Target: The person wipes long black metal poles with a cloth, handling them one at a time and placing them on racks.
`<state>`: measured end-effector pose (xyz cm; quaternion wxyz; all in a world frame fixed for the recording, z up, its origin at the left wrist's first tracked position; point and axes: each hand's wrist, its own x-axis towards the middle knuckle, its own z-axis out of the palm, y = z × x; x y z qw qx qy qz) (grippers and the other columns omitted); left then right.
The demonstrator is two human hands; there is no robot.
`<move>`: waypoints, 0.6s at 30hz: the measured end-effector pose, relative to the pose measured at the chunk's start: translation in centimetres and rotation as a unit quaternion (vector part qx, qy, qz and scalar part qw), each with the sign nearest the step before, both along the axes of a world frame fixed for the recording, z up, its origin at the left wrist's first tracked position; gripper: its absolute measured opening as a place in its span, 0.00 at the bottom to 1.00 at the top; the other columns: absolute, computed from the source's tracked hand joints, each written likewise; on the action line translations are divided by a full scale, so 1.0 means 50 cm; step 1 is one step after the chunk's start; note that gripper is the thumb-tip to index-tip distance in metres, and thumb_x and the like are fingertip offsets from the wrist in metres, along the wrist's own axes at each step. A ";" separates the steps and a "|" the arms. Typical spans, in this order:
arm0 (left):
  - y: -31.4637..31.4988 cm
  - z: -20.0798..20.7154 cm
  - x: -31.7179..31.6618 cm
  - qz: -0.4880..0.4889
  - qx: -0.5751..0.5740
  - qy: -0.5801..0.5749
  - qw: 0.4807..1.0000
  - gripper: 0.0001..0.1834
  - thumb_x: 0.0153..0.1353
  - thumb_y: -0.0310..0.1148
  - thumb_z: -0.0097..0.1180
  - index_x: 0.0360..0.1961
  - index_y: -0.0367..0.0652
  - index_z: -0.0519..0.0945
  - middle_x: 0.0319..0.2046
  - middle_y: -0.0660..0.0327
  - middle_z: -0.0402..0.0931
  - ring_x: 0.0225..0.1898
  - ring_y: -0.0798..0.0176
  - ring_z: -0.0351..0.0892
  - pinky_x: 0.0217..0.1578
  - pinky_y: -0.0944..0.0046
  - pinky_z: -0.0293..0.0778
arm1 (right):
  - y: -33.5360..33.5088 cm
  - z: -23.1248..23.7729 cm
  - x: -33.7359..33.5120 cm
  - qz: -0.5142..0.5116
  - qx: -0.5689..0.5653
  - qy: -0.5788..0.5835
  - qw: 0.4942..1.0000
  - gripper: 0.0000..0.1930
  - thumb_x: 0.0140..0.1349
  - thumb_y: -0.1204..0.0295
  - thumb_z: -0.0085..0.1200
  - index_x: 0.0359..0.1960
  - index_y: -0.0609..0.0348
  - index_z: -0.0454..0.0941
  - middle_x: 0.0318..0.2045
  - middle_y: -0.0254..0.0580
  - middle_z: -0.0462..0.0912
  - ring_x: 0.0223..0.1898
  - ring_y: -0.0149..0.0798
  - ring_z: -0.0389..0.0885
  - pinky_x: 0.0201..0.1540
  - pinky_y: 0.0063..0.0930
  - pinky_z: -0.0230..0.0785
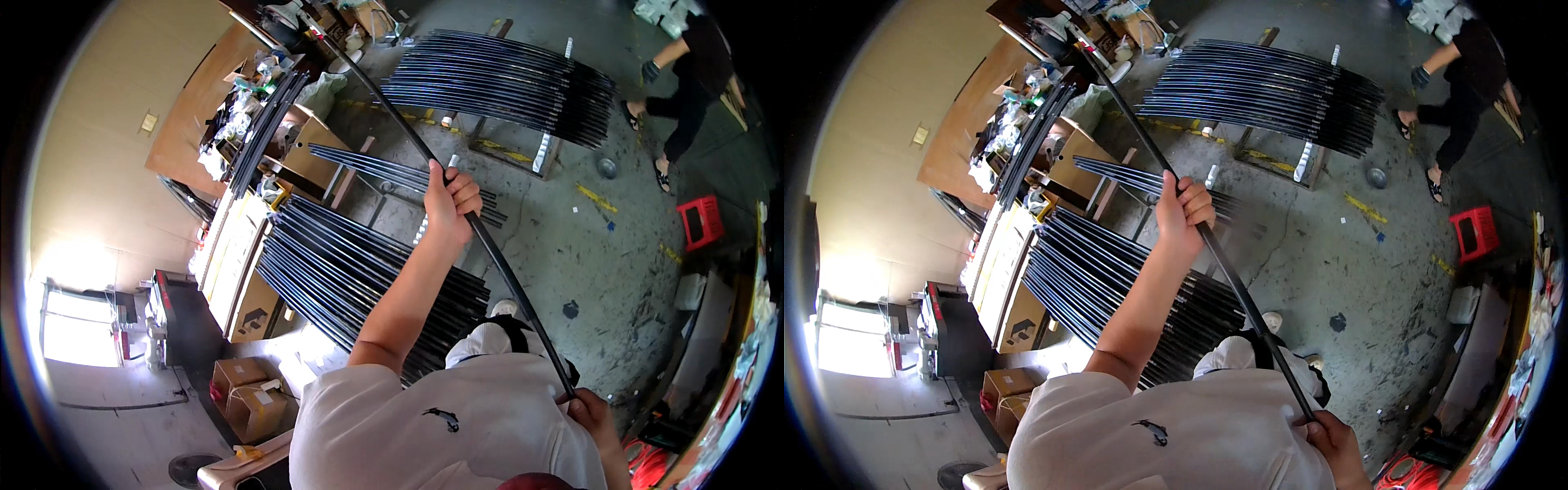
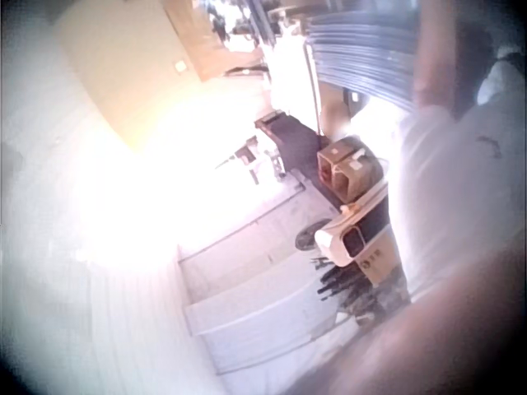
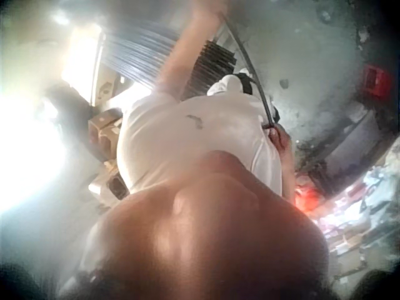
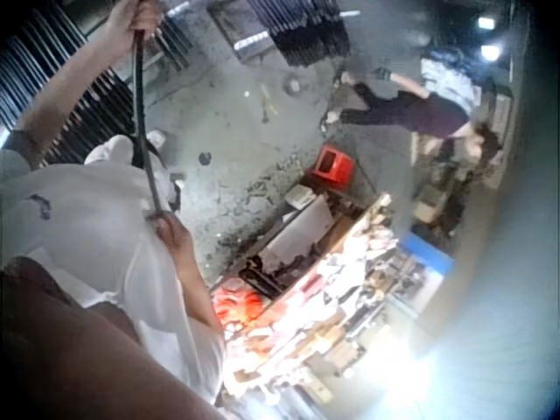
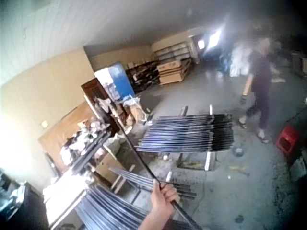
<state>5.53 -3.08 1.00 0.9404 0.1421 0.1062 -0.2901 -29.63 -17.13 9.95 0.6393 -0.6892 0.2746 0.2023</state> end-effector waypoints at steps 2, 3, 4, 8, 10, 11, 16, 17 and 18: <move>0.005 0.011 0.022 0.005 -0.004 -0.007 1.000 0.20 0.65 0.50 0.40 0.22 0.47 0.63 0.14 0.72 0.51 0.12 0.77 0.46 0.09 0.76 0.46 | -0.006 -0.001 -0.011 -0.008 -0.053 -0.006 0.999 0.16 0.65 0.62 0.42 0.31 0.63 0.73 0.20 0.32 0.71 0.25 0.24 0.65 0.27 0.23 0.59; 0.015 0.005 0.043 0.003 -0.032 -0.037 0.999 0.21 0.65 0.50 0.39 0.22 0.48 0.62 0.14 0.72 0.51 0.11 0.77 0.46 0.09 0.76 0.45 | -0.010 -0.002 -0.024 -0.009 -0.081 -0.011 0.997 0.16 0.65 0.62 0.42 0.30 0.63 0.72 0.19 0.32 0.70 0.24 0.25 0.64 0.26 0.23 0.59; 0.022 0.002 0.058 0.002 -0.039 -0.042 0.998 0.21 0.65 0.50 0.39 0.22 0.48 0.62 0.14 0.72 0.50 0.11 0.77 0.46 0.09 0.76 0.45 | -0.014 -0.011 -0.044 -0.009 -0.091 -0.006 0.996 0.16 0.65 0.62 0.42 0.30 0.63 0.72 0.18 0.32 0.70 0.23 0.25 0.64 0.26 0.23 0.58; 0.034 0.004 0.073 0.013 -0.034 -0.024 0.999 0.22 0.65 0.51 0.39 0.20 0.48 0.61 0.13 0.73 0.49 0.11 0.77 0.46 0.08 0.76 0.45 | -0.051 -0.075 -0.112 0.037 -0.102 0.024 0.994 0.14 0.65 0.63 0.42 0.30 0.62 0.70 0.17 0.35 0.70 0.21 0.29 0.63 0.24 0.25 0.59; 0.030 -0.003 0.077 0.011 -0.038 -0.018 0.999 0.22 0.65 0.51 0.39 0.20 0.48 0.61 0.13 0.73 0.49 0.11 0.77 0.46 0.08 0.76 0.44 | -0.048 -0.089 -0.094 0.070 -0.105 0.035 0.991 0.13 0.64 0.64 0.43 0.30 0.62 0.70 0.17 0.36 0.70 0.20 0.29 0.64 0.24 0.25 0.59; 0.032 -0.005 0.073 0.001 -0.054 -0.029 0.998 0.22 0.65 0.52 0.38 0.20 0.49 0.61 0.13 0.73 0.49 0.11 0.78 0.46 0.08 0.76 0.44 | -0.040 -0.094 -0.085 0.080 -0.104 0.038 0.991 0.13 0.64 0.64 0.43 0.30 0.62 0.70 0.17 0.36 0.71 0.20 0.30 0.64 0.24 0.25 0.59; 0.037 -0.010 0.064 0.018 -0.015 -0.026 0.999 0.23 0.65 0.53 0.38 0.20 0.49 0.61 0.13 0.73 0.50 0.11 0.78 0.46 0.08 0.76 0.45 | -0.024 -0.098 -0.050 0.109 -0.115 0.041 0.987 0.12 0.63 0.65 0.43 0.30 0.62 0.70 0.17 0.38 0.71 0.19 0.31 0.64 0.23 0.26 0.59; 0.037 -0.010 0.061 0.026 0.020 -0.018 0.999 0.23 0.65 0.53 0.38 0.19 0.49 0.61 0.13 0.73 0.50 0.11 0.78 0.46 0.08 0.76 0.45 | -0.022 -0.098 -0.048 0.110 -0.117 0.041 0.986 0.12 0.63 0.65 0.43 0.30 0.62 0.70 0.17 0.38 0.71 0.19 0.31 0.65 0.23 0.27 0.59; 0.039 -0.013 0.059 0.032 0.025 -0.014 0.999 0.23 0.65 0.52 0.38 0.19 0.49 0.61 0.13 0.73 0.50 0.11 0.78 0.46 0.08 0.76 0.45 | -0.019 -0.099 -0.042 0.113 -0.120 0.043 0.985 0.11 0.63 0.65 0.43 0.30 0.62 0.70 0.17 0.39 0.71 0.19 0.32 0.65 0.23 0.27 0.59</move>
